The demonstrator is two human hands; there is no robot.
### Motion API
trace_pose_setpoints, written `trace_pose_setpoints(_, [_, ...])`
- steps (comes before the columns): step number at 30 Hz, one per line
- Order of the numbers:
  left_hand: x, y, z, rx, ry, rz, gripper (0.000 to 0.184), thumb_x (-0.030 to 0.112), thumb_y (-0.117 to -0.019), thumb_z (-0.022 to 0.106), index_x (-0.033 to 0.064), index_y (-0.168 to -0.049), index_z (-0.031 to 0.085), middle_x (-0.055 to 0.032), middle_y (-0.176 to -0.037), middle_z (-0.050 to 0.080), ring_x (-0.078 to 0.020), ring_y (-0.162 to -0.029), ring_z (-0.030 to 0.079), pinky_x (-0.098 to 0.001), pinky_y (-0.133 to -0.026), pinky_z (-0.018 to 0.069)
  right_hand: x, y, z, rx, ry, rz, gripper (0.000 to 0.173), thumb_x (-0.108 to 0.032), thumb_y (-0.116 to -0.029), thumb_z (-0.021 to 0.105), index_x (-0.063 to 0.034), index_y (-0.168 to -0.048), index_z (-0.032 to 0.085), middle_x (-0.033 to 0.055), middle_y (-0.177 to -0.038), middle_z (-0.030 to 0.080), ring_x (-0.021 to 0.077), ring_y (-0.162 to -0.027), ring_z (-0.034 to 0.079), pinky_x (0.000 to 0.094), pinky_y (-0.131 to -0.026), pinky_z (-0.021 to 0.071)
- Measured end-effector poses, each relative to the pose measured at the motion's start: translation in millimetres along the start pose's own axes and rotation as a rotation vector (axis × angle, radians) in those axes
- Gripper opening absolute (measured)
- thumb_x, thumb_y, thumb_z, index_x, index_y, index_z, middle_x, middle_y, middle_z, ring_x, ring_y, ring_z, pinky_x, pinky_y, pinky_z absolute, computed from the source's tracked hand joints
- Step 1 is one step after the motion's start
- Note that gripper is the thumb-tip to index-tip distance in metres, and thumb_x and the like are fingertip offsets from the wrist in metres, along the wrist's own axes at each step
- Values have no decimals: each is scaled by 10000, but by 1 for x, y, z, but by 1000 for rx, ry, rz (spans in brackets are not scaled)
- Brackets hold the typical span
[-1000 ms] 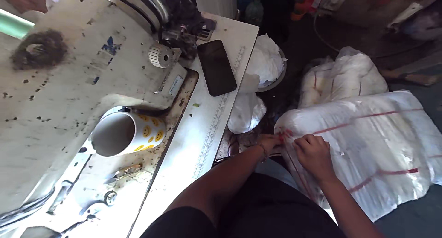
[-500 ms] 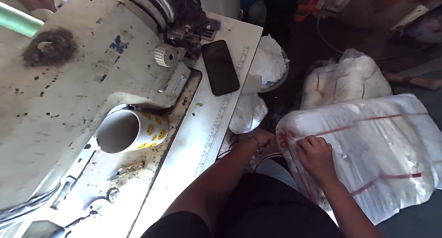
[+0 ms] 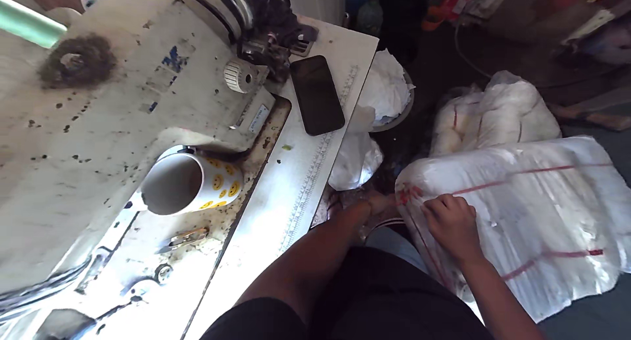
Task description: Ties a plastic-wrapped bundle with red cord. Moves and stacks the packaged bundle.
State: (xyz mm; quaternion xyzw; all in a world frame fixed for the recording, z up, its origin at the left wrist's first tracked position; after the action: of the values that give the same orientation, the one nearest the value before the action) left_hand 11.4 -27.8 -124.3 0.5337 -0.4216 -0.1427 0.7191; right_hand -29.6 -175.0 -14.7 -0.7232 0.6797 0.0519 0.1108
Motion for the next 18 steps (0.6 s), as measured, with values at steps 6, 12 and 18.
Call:
trace_pose_setpoints(6, [36, 7, 2, 109, -297, 275, 326, 240, -1041, 589, 25, -1267, 684, -216, -1289, 658, -355, -1238, 609, -535, -1073, 452, -2, 0, -1, 13, -1, -5, 240, -231, -899, 619, -41, -844, 755, 175, -865, 684, 428, -820, 666, 584, -673, 494])
trace_pose_setpoints(12, [34, 2, 14, 77, -43, 189, 468, 283, -1011, 660, -32, -1346, 572, -252, -1320, 613, -352, -1226, 604, -500, -1063, 463, -4, 1, 0, 13, 14, -4, 240, -224, -900, 604, -43, -834, 748, 171, -864, 685, 424, -820, 667, 577, -669, 492])
trace_pose_setpoints(18, [5, -13, 14, 39, 465, 82, 383, 42, -1001, 628, -19, -1359, 508, -164, -1159, 617, -155, -905, 603, -290, -803, 520, -3, 2, 1, 22, 16, -13, 199, -163, -900, 598, -80, -908, 778, 163, -864, 683, 423, -822, 658, 574, -672, 483])
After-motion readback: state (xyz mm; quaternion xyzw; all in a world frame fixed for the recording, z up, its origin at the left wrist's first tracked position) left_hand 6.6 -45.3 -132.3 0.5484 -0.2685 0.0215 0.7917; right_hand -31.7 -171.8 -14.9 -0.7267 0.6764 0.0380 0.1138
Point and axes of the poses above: each hand's wrist, its own y-axis away from the middle knuckle, its own z-axis out of the palm, x = y × z, the point moved 7 cm from there along -y, towards the middle knuckle
